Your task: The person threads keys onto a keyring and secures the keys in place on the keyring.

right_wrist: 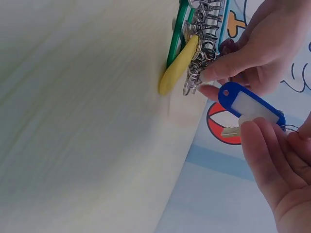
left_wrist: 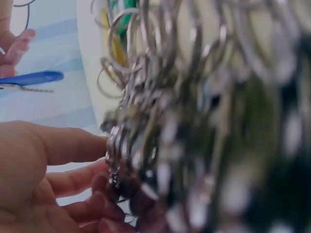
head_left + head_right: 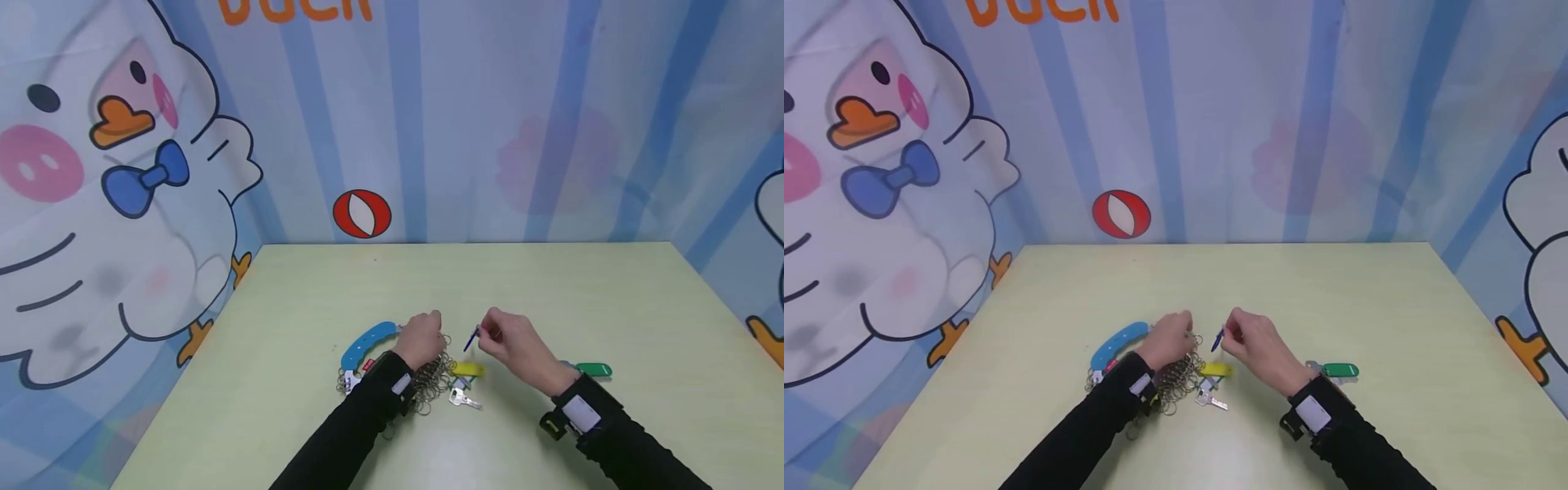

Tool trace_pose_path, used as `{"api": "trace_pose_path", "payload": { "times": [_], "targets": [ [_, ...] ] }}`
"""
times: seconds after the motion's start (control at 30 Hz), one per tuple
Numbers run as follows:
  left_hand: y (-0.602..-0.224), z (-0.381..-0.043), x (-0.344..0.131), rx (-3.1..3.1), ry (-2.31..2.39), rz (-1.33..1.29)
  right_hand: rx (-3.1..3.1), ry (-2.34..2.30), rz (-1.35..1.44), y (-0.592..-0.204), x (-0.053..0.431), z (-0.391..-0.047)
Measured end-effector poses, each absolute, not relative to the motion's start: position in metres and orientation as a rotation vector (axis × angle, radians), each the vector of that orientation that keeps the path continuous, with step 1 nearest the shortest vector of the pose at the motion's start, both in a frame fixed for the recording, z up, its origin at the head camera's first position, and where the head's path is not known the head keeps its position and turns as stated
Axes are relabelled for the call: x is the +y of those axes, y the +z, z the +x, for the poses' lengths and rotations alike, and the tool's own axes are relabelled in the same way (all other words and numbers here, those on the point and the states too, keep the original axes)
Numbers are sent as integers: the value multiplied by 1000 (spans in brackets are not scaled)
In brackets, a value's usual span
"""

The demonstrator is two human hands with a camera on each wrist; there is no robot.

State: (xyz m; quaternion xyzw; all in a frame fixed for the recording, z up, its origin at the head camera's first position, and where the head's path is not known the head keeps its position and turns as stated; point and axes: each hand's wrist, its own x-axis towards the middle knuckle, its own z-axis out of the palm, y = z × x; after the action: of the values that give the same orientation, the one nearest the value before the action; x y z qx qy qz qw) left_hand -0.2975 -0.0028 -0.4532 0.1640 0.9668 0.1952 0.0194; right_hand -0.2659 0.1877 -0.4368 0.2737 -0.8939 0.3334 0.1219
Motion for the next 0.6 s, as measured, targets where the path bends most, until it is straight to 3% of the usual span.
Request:
{"api": "trace_pose_path", "payload": {
  "times": [0.6],
  "targets": [
    [-446,-302,4,3017,409,457,-2577,998,888,-437,179,-262]
  ]
}}
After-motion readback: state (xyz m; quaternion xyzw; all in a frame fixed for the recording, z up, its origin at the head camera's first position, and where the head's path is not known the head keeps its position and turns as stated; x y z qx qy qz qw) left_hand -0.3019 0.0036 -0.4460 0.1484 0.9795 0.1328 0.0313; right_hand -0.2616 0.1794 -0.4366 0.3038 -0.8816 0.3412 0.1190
